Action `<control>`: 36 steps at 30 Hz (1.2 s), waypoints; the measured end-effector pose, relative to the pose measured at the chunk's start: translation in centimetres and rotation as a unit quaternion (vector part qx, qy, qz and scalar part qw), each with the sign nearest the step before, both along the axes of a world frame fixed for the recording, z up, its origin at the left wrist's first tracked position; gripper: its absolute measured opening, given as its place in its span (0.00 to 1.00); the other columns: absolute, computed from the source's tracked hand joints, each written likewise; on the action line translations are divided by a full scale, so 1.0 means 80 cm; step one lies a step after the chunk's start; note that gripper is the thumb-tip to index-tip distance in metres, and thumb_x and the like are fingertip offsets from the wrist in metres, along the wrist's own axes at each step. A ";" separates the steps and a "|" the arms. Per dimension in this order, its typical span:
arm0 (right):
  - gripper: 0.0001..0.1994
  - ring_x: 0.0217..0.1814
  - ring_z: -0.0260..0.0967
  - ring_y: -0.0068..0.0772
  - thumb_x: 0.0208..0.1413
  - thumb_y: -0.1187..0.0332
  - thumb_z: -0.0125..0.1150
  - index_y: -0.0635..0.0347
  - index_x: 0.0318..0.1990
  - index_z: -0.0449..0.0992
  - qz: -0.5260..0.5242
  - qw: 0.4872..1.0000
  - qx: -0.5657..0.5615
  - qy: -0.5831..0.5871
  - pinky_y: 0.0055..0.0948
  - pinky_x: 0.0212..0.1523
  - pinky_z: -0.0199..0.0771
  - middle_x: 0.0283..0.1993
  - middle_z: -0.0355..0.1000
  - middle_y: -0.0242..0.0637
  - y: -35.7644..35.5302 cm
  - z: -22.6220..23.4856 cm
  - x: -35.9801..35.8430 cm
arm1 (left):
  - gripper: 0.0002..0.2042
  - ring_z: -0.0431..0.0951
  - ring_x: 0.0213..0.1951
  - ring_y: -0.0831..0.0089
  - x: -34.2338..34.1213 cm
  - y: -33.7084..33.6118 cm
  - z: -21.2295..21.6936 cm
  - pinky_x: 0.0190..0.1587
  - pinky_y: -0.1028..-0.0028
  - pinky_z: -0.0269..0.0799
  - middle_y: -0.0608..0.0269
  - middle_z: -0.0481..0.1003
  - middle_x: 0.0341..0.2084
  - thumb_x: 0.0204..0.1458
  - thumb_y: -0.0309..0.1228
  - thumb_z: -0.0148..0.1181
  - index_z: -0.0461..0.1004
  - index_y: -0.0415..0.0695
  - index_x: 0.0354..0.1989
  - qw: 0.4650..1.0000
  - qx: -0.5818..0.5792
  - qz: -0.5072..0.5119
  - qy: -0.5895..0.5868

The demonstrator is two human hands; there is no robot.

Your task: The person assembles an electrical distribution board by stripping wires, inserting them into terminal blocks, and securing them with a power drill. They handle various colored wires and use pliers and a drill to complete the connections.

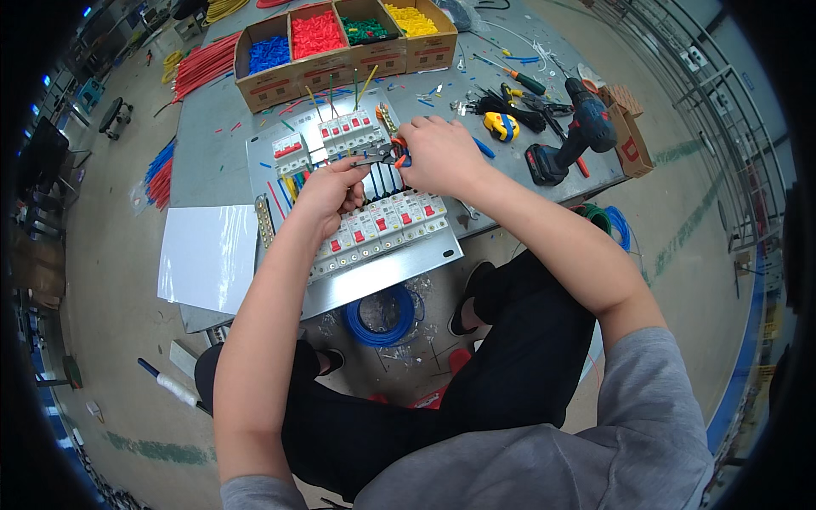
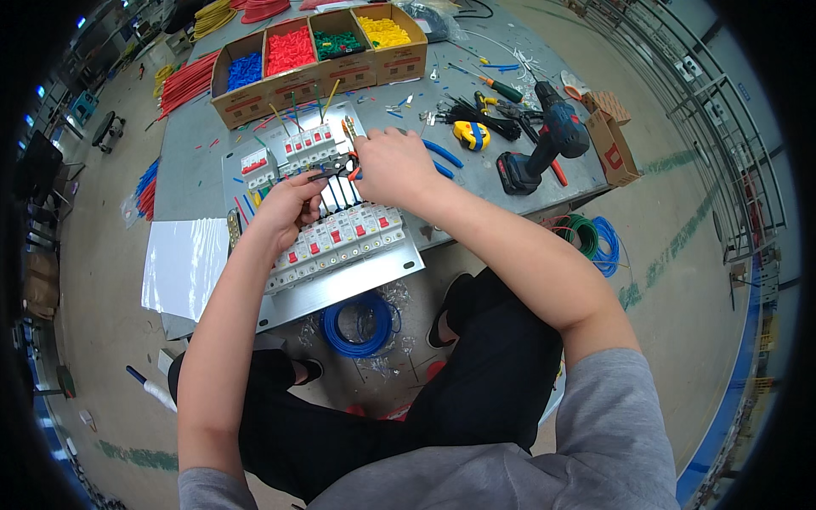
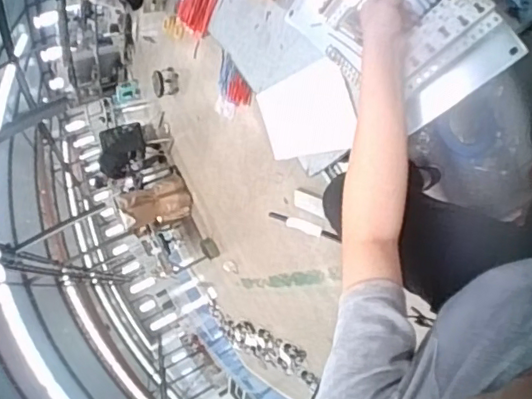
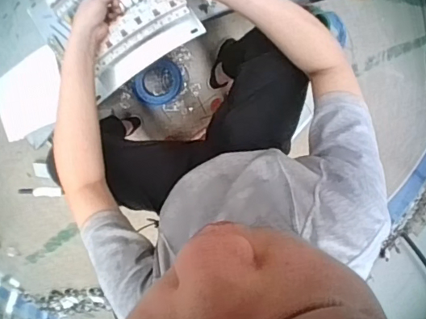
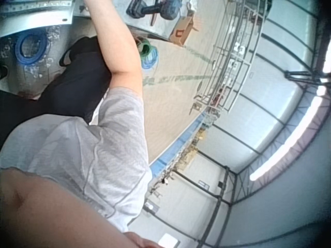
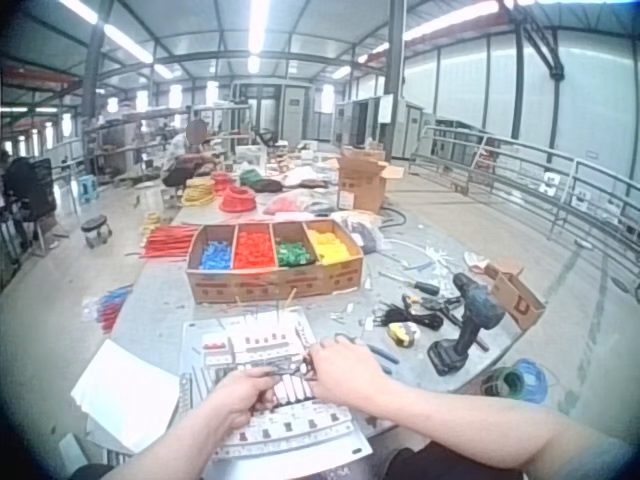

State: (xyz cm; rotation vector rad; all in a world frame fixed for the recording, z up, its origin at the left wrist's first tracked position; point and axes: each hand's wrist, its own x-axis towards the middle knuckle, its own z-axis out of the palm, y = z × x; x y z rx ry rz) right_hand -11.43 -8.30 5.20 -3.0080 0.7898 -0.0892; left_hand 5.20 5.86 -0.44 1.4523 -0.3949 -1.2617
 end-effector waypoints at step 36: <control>0.23 0.61 0.79 0.49 0.56 0.55 0.75 0.55 0.56 0.83 -0.007 0.999 0.036 0.016 0.45 0.60 0.81 0.54 0.82 0.42 -0.010 0.013 -0.004 | 0.16 0.76 0.21 0.77 -0.028 0.009 0.015 0.24 0.75 0.69 0.66 0.79 0.24 0.70 0.32 0.61 0.80 0.37 0.61 0.984 0.019 0.075 -0.160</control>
